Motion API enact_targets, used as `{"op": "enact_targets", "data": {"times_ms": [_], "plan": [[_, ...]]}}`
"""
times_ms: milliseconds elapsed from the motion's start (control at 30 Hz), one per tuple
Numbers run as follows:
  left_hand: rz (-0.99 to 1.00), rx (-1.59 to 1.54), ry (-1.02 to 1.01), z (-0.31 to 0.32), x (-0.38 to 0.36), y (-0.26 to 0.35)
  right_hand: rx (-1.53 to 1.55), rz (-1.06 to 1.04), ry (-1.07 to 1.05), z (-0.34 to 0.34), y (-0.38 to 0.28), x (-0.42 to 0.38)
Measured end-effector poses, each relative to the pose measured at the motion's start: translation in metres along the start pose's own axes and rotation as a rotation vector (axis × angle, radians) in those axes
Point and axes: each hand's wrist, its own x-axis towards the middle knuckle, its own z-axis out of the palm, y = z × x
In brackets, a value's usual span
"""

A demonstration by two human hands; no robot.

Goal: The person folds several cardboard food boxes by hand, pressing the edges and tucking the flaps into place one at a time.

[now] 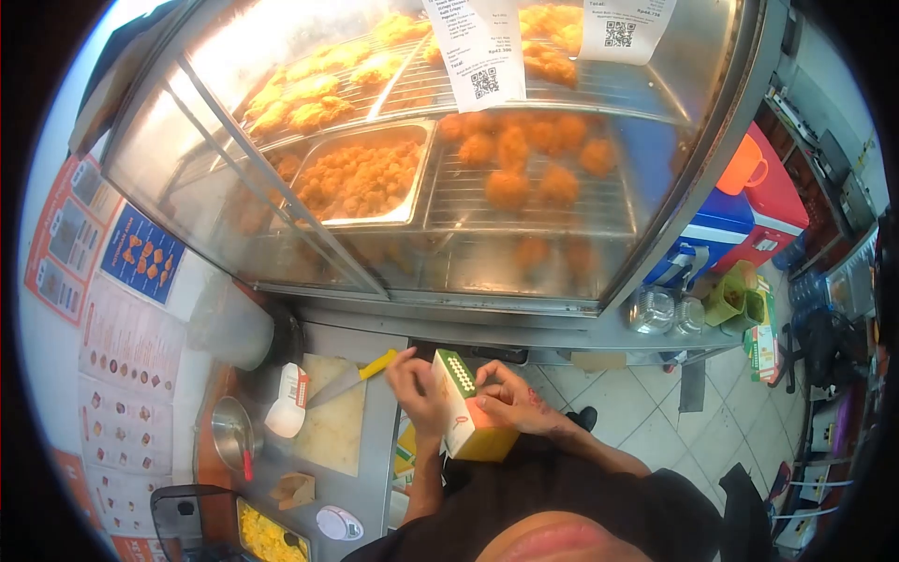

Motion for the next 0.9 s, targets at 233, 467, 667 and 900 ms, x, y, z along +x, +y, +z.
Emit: {"op": "enact_targets", "data": {"times_ms": [233,467,667,900], "plan": [[-1.068,-0.61,-0.333,-0.018,-0.03,-0.05,-0.231,-0.159,0.023,0.016,-0.009,-0.004],[-0.849,-0.591,-0.058,-0.024,-0.033,-0.049,-0.663,-0.403,0.067,-0.002,0.024,0.025],[-0.565,-0.334,0.008,-0.019,-0.059,-0.033,-0.647,-0.396,0.407,0.011,0.015,0.043],[-0.596,-0.306,-0.078,-0.028,-0.058,-0.008,-0.531,-0.267,0.484,0.013,0.038,0.061]]}}
